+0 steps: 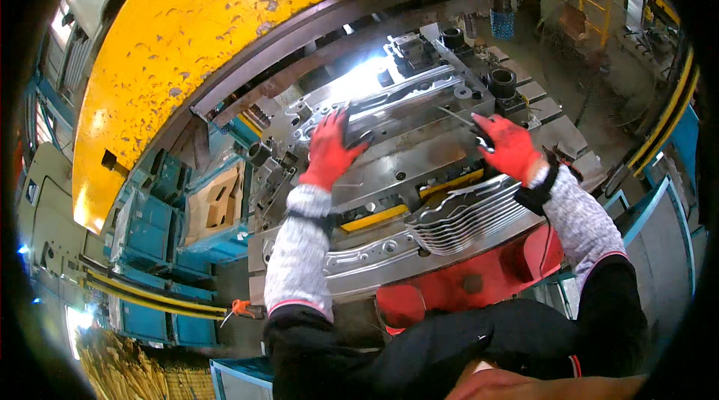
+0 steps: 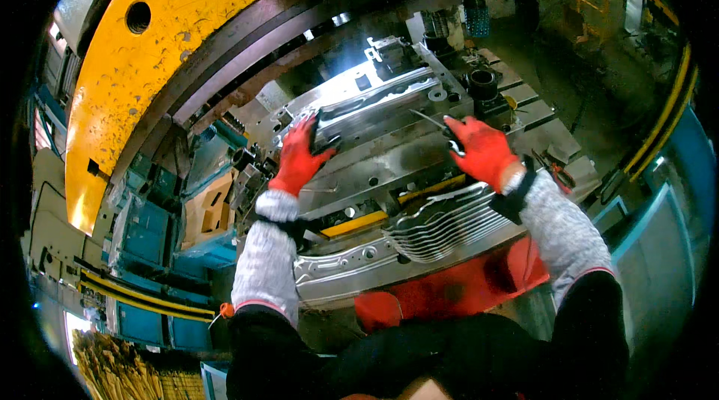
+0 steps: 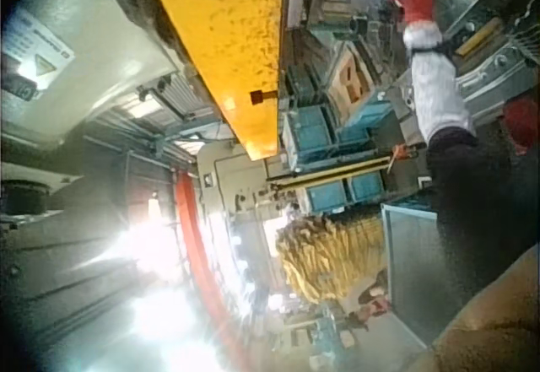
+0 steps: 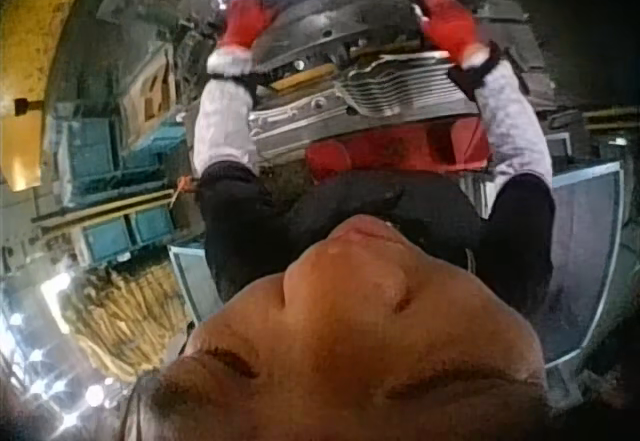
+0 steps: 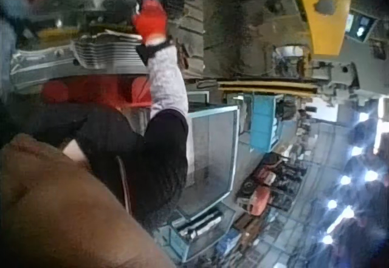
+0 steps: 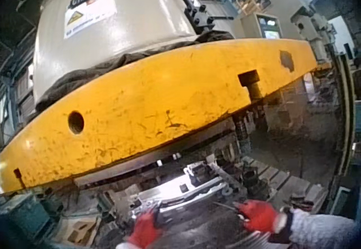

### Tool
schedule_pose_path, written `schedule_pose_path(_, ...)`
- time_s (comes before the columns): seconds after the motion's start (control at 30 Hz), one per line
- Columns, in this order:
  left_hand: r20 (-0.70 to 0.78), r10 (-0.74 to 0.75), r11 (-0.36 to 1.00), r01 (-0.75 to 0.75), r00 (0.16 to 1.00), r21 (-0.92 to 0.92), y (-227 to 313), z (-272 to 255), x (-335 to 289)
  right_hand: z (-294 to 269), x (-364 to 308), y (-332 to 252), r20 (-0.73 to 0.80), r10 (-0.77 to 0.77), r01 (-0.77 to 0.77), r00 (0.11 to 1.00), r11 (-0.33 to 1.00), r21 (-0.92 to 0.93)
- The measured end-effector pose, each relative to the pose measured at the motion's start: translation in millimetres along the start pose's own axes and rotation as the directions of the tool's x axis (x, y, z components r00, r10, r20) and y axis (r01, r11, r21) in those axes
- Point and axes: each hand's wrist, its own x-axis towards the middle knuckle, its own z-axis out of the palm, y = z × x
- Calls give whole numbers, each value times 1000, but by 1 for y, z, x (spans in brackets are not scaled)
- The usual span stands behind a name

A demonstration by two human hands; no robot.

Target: Operating a large industrial metal press to stamp and form sheet metal parts.

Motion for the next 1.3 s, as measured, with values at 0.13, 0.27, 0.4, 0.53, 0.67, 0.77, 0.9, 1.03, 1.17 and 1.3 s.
schedule_pose_path(0.13, 255, -2, 984, -43, 967, 170, -22, 41, 57, 28, 23, -6, 33, 13, -8, 999, 987, -159)
schedule_pose_path(0.27, 329, 91, 989, -124, 940, 82, -38, 73, 76, 50, 14, -9, -7, 73, -73, 997, 979, -191)
schedule_pose_path(0.4, 355, 122, 992, -121, 927, -26, -41, 76, 83, 57, 5, -13, -3, 117, -112, 993, 946, -305)
schedule_pose_path(0.53, 332, 148, 987, -118, 932, -108, -48, 74, 81, 63, 3, -13, -41, 86, -94, 995, 961, -259)
schedule_pose_path(0.67, 259, 187, 980, -162, 948, -115, -55, 85, 81, 64, 4, -13, -42, 125, -132, 991, 960, -245)
schedule_pose_path(0.77, 244, 145, 972, -91, 959, -218, -45, 71, 91, 77, 4, -10, -164, 221, -248, 961, 953, -172)
schedule_pose_path(0.9, 56, 163, 979, -155, 985, -131, -66, 24, 97, 80, 14, -14, -158, 190, -206, 969, 974, -91)
schedule_pose_path(1.03, -50, 365, 917, -369, 930, -150, -16, -11, 67, 75, -22, 26, -304, 92, -45, 948, 986, 159)
schedule_pose_path(1.17, 182, 273, 957, -248, 945, -150, 9, -69, -42, 42, -86, 37, -166, 250, -118, 954, 821, 558)
schedule_pose_path(1.3, 427, 79, 996, -59, 901, -61, 7, -101, -169, 16, -163, 17, -68, 438, -266, 896, 654, 708)
